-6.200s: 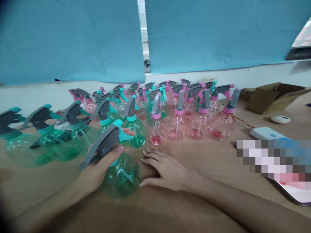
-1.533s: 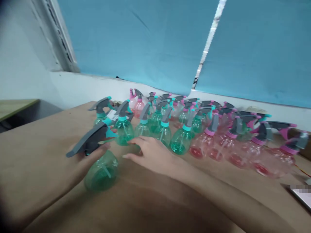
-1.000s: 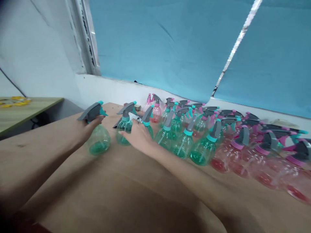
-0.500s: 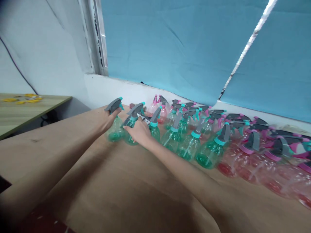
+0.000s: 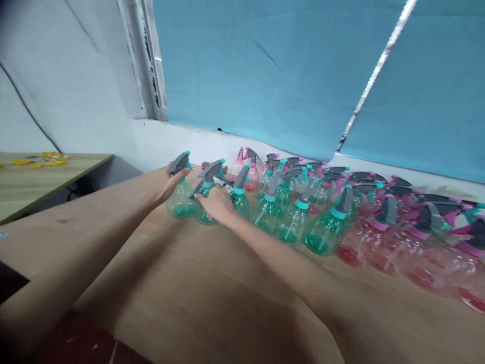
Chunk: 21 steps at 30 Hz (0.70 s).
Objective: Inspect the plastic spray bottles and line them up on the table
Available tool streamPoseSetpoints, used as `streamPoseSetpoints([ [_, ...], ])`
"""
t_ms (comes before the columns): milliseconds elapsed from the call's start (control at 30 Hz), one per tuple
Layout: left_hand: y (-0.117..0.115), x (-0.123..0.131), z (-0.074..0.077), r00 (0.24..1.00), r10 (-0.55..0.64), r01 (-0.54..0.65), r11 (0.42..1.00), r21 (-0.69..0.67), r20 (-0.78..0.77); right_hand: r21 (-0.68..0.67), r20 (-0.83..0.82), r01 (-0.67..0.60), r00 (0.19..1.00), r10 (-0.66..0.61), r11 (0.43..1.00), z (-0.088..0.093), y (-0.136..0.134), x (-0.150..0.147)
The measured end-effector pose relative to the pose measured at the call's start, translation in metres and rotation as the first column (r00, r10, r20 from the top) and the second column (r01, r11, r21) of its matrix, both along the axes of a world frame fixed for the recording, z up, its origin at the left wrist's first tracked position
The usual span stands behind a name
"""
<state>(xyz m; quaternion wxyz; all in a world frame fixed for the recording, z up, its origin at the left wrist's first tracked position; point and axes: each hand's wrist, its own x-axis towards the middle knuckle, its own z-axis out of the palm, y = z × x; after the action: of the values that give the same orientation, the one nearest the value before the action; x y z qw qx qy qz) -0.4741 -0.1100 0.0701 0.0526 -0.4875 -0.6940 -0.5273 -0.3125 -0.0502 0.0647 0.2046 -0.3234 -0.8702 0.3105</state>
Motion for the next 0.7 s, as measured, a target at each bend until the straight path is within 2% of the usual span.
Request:
streamPoseSetpoints([
  [167, -0.03, -0.002, -0.002, 0.999, 0.045, -0.045, 0.998, -0.035, 0.016, 0.069, 0.014, -0.024, 1.0, 0.024, 0.997, 0.001, -0.005, 0.007],
  [333, -0.075, 0.02, -0.013, 0.993, 0.116, -0.117, 0.993, -0.026, -0.004, 0.201, 0.022, -0.026, 1.0, 0.022, 0.979, -0.001, -0.02, 0.026],
  [500, -0.097, 0.07, -0.023, 0.998, -0.057, 0.056, 0.99, -0.128, -0.007, 0.306, 0.023, -0.087, 0.996, 0.084, 0.948, -0.007, -0.046, 0.065],
  [700, -0.089, 0.152, -0.016, 0.944, -0.328, 0.325, 0.922, -0.208, 0.023, 0.367, -0.011, -0.115, 0.992, 0.129, 0.923, -0.015, -0.07, 0.128],
])
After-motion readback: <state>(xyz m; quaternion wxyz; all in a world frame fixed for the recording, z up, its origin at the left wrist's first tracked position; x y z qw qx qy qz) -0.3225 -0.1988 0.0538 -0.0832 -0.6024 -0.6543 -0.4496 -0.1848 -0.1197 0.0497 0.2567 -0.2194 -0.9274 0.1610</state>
